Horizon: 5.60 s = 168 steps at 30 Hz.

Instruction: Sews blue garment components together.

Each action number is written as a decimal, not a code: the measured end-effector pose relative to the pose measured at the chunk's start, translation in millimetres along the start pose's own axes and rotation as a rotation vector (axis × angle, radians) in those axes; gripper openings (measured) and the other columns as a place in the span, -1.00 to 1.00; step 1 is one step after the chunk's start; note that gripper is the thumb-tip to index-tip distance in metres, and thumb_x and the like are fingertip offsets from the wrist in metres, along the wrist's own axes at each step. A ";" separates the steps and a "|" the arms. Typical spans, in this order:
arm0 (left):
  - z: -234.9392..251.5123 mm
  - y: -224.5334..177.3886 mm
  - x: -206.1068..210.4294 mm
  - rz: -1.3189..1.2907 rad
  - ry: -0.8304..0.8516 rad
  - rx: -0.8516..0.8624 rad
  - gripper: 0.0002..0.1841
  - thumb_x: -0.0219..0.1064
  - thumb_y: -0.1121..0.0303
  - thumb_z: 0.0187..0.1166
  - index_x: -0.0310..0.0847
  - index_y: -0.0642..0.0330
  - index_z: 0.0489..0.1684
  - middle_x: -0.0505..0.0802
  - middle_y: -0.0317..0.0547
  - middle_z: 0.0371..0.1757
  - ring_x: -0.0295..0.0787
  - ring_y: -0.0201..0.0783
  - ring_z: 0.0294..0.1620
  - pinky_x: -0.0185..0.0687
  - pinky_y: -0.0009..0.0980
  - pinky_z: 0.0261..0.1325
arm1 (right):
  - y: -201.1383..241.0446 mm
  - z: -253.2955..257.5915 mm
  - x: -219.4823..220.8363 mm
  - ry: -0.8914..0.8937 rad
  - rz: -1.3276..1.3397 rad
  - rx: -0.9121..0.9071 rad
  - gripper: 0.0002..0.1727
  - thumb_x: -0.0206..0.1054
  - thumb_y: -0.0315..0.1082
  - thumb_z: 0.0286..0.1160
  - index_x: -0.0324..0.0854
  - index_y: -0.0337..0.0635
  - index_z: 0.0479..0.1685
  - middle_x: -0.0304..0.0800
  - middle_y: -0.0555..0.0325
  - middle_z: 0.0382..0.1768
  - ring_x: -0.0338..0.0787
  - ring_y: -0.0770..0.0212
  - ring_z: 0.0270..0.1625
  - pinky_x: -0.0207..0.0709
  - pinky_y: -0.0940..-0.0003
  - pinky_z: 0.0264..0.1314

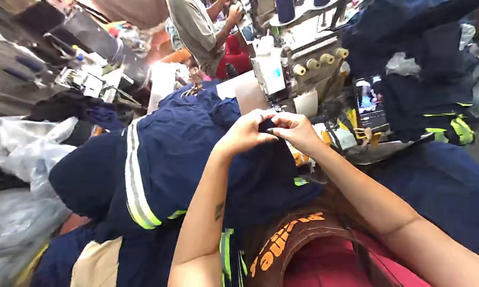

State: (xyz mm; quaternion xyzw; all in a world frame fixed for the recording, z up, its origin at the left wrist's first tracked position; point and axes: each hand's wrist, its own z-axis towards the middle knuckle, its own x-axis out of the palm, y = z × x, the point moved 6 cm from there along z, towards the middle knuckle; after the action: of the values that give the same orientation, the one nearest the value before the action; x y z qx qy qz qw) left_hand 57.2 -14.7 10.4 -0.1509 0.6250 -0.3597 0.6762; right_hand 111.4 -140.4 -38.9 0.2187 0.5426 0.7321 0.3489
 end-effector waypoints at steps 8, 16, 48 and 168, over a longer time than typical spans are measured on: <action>8.4 29.8 -8.0 -0.467 -0.237 -0.273 -0.67 0.47 0.71 0.30 0.68 0.25 0.00 0.86 -0.28 -0.22 0.76 -0.52 -0.33 0.73 -0.55 -0.16 | -9.9 -13.5 -8.1 -0.065 0.140 0.024 -0.40 0.46 -0.72 0.28 0.36 -0.24 0.33 0.83 0.08 -0.25 0.84 0.32 -0.29 0.78 0.38 -0.14; -2.3 29.9 -11.1 -0.399 -0.311 -0.116 -0.81 0.31 0.72 0.43 0.81 0.29 -0.24 0.86 -0.22 -0.08 0.79 -0.46 -0.05 0.73 -0.51 0.10 | -23.8 -23.3 -4.3 -0.118 0.157 0.008 -0.59 0.49 -0.67 0.28 0.58 -0.18 0.09 0.77 0.13 -0.35 0.72 0.38 -0.44 0.66 0.50 -0.39; -17.5 1.2 -21.4 -0.052 -0.457 0.101 -0.88 0.44 0.61 0.47 0.78 0.26 -0.14 0.88 -0.25 -0.02 0.81 -0.49 0.02 0.74 -0.50 0.15 | -27.6 -23.5 14.0 0.196 -0.093 -0.023 -0.86 0.53 -0.49 0.36 0.76 -0.35 -0.18 0.84 0.05 -0.23 0.82 0.32 -0.16 0.75 0.29 -0.01; -105.8 -29.9 157.6 0.743 -0.667 0.072 -0.64 0.24 0.36 0.71 0.69 -0.28 0.38 0.50 -0.31 0.70 0.03 -0.07 0.86 -0.30 0.18 0.81 | -66.4 -139.0 -24.5 0.013 0.318 0.381 -0.75 0.41 -0.67 0.37 0.77 -0.34 0.00 0.92 0.18 -0.20 0.88 0.48 -0.19 0.80 0.54 -0.03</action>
State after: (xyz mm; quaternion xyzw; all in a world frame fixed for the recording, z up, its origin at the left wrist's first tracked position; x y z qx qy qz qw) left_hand -58.9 -116.0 -104.5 -0.0013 0.3735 -0.0482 0.9264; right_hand 48.5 -236.8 -144.2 0.3586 0.6316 0.6638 0.1784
